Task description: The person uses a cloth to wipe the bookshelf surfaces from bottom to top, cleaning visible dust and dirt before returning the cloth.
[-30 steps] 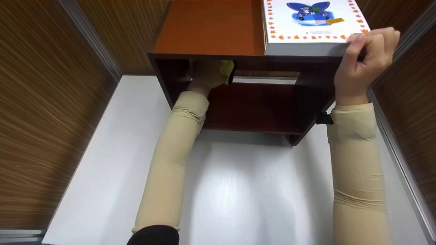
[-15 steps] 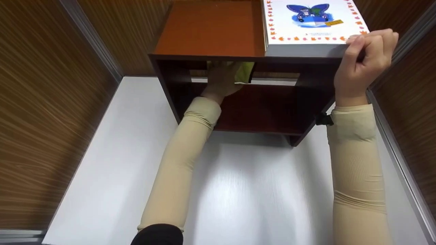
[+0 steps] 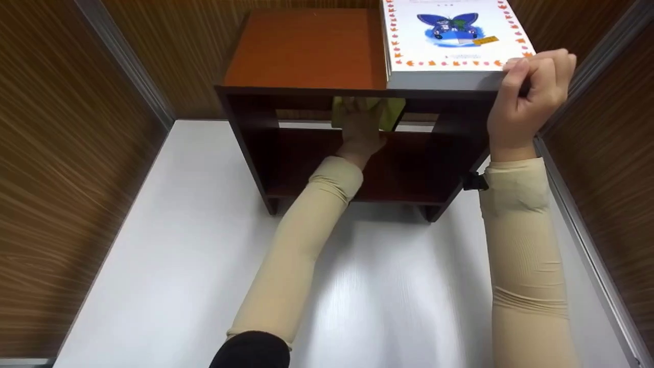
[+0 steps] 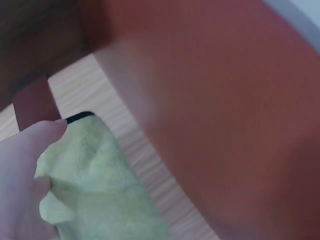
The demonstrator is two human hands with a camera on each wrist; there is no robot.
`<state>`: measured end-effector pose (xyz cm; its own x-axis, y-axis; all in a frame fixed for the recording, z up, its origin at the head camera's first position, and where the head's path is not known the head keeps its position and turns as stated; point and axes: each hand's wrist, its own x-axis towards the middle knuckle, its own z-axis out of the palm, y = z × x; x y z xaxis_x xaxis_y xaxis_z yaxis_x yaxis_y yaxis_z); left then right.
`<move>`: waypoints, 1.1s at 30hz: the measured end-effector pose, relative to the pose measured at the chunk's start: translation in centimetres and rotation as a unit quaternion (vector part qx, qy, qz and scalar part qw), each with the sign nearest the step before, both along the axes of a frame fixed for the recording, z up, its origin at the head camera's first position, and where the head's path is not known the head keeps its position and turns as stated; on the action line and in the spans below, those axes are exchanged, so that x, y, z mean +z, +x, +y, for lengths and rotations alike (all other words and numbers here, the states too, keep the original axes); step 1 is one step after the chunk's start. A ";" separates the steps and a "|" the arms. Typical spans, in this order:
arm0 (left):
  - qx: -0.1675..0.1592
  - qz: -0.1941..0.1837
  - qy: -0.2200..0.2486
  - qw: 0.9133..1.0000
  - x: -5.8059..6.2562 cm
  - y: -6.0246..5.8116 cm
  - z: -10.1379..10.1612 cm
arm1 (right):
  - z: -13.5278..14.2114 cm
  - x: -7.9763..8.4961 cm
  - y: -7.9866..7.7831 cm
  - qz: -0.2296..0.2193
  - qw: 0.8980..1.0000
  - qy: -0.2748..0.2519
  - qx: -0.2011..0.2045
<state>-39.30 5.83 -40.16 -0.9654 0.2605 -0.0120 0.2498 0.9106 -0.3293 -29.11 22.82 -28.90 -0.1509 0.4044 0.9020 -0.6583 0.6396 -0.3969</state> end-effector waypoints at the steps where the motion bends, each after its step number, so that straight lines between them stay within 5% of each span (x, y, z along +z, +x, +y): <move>1: -0.004 0.007 0.000 1.000 -0.1 0.1 0.4 | 0.0 0.0 0.0 0.000 1.000 0.000 0.001; 8: -0.041 -0.002 0.016 0.999 -0.8 0.5 3.0 | -0.4 0.0 0.2 0.003 1.000 0.000 0.006; 15: -0.054 -0.015 0.029 0.998 -0.3 0.6 5.8 | -0.6 0.3 0.5 0.003 1.000 -0.002 0.010; 33: -0.053 -0.010 -0.056 0.997 0.8 0.4 8.7 | -0.7 0.7 0.8 0.005 1.000 -0.001 0.008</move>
<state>-38.89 14.57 -39.40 -0.9315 0.3579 -0.0652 0.3508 0.8363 -0.4214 -28.30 22.16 -28.20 -0.1480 0.4031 0.9031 -0.6717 0.6292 -0.3910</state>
